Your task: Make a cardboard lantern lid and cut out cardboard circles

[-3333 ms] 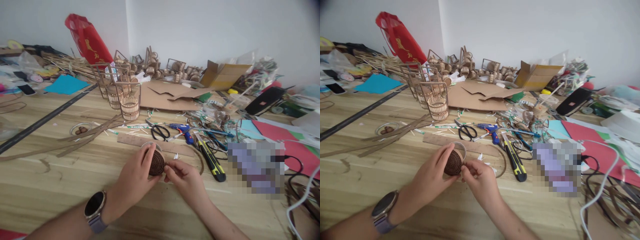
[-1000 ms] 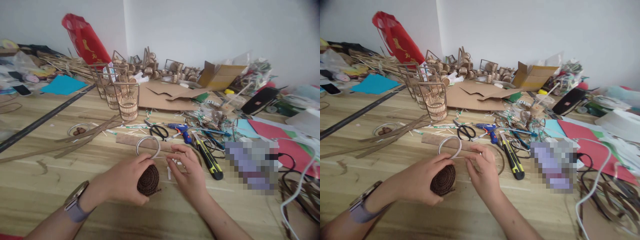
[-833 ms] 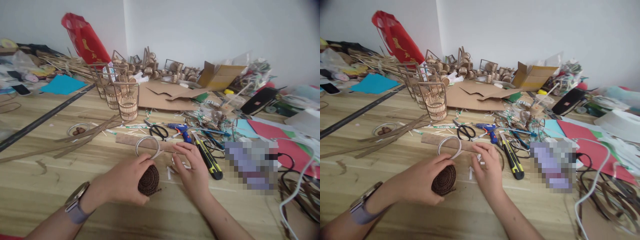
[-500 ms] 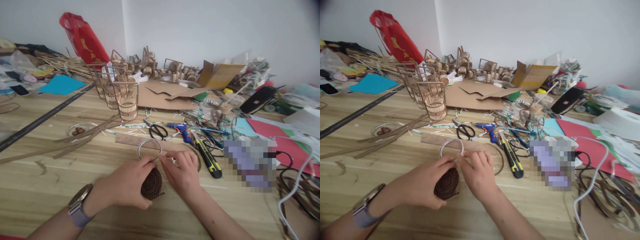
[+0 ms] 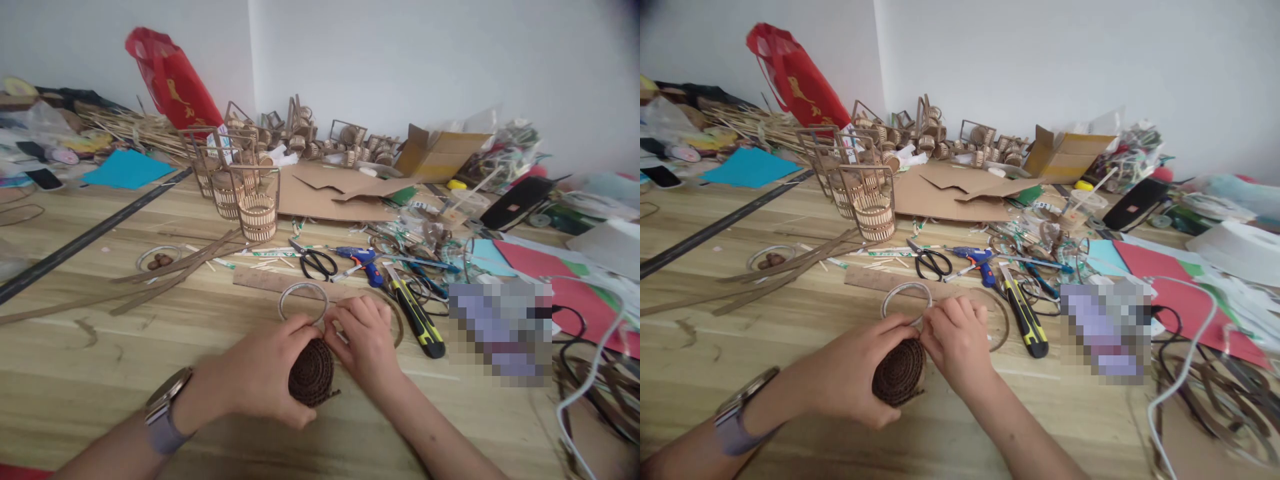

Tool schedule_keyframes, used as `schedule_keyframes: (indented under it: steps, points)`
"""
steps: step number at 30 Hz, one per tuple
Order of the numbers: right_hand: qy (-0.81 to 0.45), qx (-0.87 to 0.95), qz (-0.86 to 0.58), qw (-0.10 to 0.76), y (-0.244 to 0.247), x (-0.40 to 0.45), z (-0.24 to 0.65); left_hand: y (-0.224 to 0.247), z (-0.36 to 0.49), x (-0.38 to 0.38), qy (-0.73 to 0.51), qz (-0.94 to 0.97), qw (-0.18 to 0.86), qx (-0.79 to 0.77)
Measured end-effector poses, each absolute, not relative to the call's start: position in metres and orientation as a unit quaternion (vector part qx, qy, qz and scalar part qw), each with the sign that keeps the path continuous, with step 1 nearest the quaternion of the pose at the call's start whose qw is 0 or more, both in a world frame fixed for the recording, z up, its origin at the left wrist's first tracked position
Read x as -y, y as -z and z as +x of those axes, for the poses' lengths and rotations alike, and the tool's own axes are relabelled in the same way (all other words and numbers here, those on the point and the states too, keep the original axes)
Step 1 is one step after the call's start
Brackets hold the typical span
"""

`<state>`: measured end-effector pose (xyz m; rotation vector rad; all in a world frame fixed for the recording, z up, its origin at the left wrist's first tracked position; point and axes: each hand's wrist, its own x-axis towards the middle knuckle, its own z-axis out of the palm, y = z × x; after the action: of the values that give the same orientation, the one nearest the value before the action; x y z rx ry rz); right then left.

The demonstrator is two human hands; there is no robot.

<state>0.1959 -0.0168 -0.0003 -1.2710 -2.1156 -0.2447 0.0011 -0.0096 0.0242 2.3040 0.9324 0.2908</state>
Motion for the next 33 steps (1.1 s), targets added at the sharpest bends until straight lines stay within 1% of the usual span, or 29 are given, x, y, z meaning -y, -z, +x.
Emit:
schedule_keyframes:
  steps: [4,7,8,10,14,18,20,27,33]
  points:
    - [-0.076,0.747,-0.502,0.429,-0.002,0.012,0.199,-0.029,0.002,0.01,-0.123,0.863,0.341,-0.352]
    - [-0.246,0.613,-0.519,0.542,-0.004,0.003,0.211,-0.031,0.001,0.01,-0.153,0.847,0.356,-0.365]
    - [-0.279,0.573,-0.522,0.567,-0.004,-0.001,0.215,-0.031,0.0,0.009,-0.159,0.839,0.358,-0.377]
    - [-0.327,0.529,-0.517,0.588,-0.003,-0.005,0.222,-0.031,0.0,0.006,-0.166,0.826,0.357,-0.403]
    - [-0.424,0.496,-0.471,0.593,-0.003,0.001,0.217,-0.027,0.001,0.002,-0.195,0.815,0.348,-0.421]
    - [-0.606,0.386,-0.381,0.582,-0.004,0.015,0.202,-0.023,0.002,0.002,-0.243,0.804,0.359,-0.408]
    - [-0.664,0.333,-0.35,0.57,-0.004,0.02,0.198,-0.023,0.001,0.002,-0.251,0.801,0.365,-0.402]
    - [-0.734,0.242,-0.314,0.552,-0.003,0.025,0.19,-0.021,0.002,0.002,-0.266,0.797,0.374,-0.393]
    - [-0.754,0.224,-0.303,0.538,-0.003,0.029,0.187,-0.017,0.001,0.002,-0.283,0.803,0.366,-0.376]
